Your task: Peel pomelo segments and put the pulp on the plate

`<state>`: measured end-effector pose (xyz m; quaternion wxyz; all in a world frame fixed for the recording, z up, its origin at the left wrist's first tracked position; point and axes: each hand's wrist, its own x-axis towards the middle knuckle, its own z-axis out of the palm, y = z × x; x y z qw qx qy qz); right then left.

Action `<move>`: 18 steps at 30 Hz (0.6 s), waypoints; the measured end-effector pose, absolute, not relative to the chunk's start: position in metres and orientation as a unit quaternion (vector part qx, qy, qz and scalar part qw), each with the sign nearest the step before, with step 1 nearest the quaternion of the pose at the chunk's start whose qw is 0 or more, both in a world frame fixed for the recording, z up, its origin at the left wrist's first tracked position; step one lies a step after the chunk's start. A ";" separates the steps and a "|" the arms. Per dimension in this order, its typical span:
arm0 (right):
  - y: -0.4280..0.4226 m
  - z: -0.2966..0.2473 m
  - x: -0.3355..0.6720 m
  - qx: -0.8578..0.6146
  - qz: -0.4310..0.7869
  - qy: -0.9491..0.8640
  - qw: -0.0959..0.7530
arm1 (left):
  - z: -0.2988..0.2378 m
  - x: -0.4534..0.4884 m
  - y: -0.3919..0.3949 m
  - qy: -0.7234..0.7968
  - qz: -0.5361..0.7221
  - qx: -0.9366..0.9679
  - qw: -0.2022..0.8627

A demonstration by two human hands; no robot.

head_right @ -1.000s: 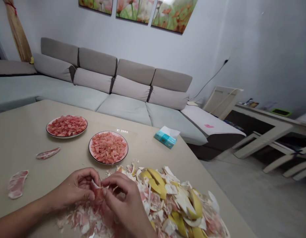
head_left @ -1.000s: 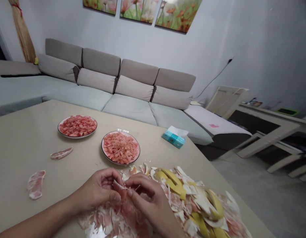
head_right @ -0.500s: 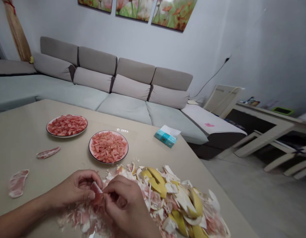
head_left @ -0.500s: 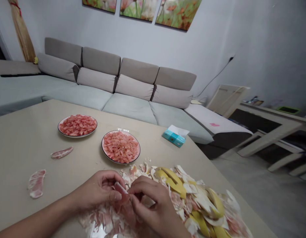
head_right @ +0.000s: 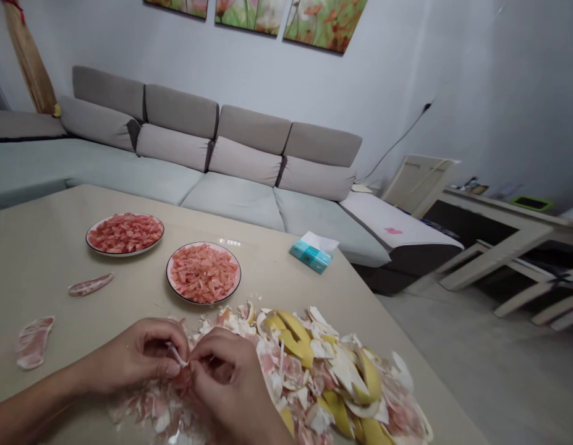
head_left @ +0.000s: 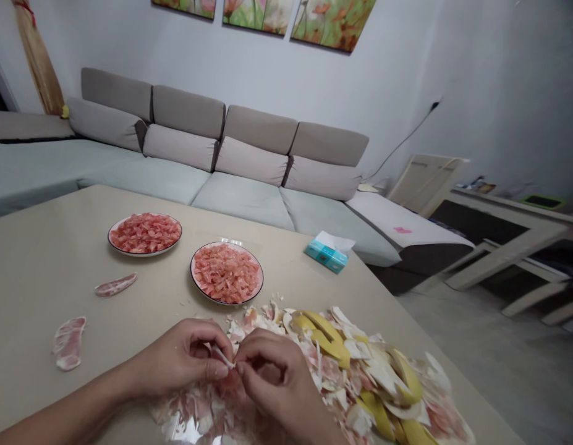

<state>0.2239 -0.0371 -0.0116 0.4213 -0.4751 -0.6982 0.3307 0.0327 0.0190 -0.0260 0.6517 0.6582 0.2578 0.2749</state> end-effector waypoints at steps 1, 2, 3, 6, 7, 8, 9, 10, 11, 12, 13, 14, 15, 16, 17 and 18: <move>-0.036 -0.013 0.222 -0.487 0.366 -0.665 0.431 | -0.025 0.033 0.019 0.257 0.283 0.673 0.633; -0.035 -0.014 0.221 -0.494 0.403 -0.633 0.438 | -0.025 0.033 0.019 0.254 0.292 0.686 0.616; -0.034 -0.015 0.220 -0.496 0.438 -0.604 0.443 | -0.025 0.034 0.018 0.250 0.303 0.695 0.602; -0.033 -0.017 0.220 -0.492 0.519 -0.534 0.452 | -0.029 0.035 0.018 0.235 0.338 0.699 0.584; -0.032 -0.018 0.221 -0.492 0.536 -0.515 0.454 | -0.031 0.035 0.018 0.229 0.352 0.693 0.586; -0.032 -0.018 0.221 -0.494 0.549 -0.496 0.457 | -0.033 0.036 0.017 0.223 0.365 0.687 0.587; -0.031 -0.017 0.222 -0.497 0.558 -0.475 0.465 | -0.035 0.036 0.017 0.216 0.376 0.683 0.587; -0.031 -0.017 0.224 -0.502 0.563 -0.454 0.474 | -0.036 0.036 0.017 0.212 0.386 0.681 0.586; -0.030 -0.017 0.225 -0.508 0.564 -0.437 0.483 | -0.037 0.036 0.017 0.210 0.395 0.679 0.582; -0.029 -0.017 0.226 -0.512 0.563 -0.425 0.490 | -0.037 0.036 0.017 0.211 0.400 0.679 0.579; -0.028 -0.016 0.227 -0.515 0.562 -0.417 0.495 | -0.037 0.036 0.017 0.214 0.403 0.679 0.576; -0.028 -0.016 0.228 -0.515 0.560 -0.417 0.498 | -0.036 0.036 0.017 0.218 0.405 0.676 0.576; -0.027 -0.016 0.229 -0.513 0.557 -0.423 0.498 | -0.036 0.036 0.017 0.222 0.408 0.670 0.579; -0.027 -0.016 0.230 -0.510 0.554 -0.431 0.497 | -0.035 0.036 0.017 0.224 0.410 0.663 0.585; -0.027 -0.017 0.230 -0.505 0.553 -0.439 0.497 | -0.035 0.036 0.017 0.225 0.411 0.654 0.594; -0.027 -0.017 0.230 -0.498 0.552 -0.449 0.496 | -0.035 0.036 0.017 0.225 0.410 0.642 0.608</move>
